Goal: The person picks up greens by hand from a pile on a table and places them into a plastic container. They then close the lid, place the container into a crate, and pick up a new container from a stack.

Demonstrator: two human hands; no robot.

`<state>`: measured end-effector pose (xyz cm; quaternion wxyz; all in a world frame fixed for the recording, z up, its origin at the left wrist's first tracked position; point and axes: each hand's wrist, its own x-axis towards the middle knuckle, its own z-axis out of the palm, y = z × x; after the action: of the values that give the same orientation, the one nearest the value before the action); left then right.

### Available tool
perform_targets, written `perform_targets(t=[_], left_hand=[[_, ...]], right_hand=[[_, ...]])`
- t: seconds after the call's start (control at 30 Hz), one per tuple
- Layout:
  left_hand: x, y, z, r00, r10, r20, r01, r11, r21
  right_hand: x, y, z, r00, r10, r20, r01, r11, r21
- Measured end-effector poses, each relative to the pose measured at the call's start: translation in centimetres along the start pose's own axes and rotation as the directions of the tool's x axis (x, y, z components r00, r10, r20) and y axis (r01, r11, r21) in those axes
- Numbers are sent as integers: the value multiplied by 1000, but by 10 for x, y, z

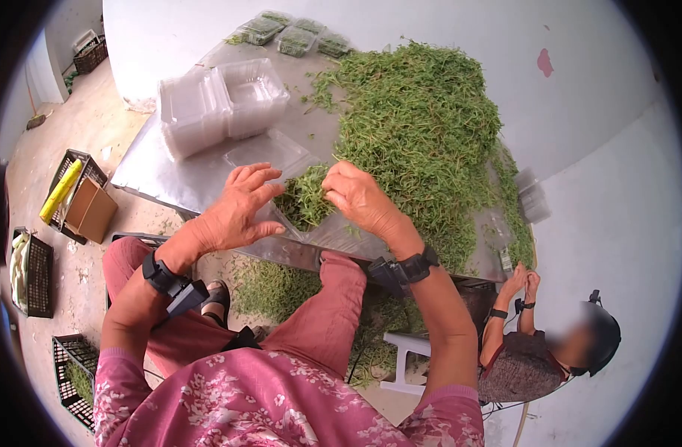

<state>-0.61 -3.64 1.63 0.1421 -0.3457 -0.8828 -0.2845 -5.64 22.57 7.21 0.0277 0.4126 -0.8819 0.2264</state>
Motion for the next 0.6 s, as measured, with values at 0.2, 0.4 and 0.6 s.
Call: perform_targets(t=[0.2, 0.4, 0.6], left_hand=[[1, 5, 4, 999, 21, -38, -21, 1000, 8], [9, 19, 20, 993, 121, -10, -119, 989, 90], [11, 24, 29, 980, 146, 136, -155, 986, 64]], right_hand=[[-7, 2, 8, 996, -4, 92, 6, 1000, -17], [-3, -4, 0, 991, 41, 124, -54, 993, 102], [3, -4, -2, 993, -55, -101, 48, 997, -68]])
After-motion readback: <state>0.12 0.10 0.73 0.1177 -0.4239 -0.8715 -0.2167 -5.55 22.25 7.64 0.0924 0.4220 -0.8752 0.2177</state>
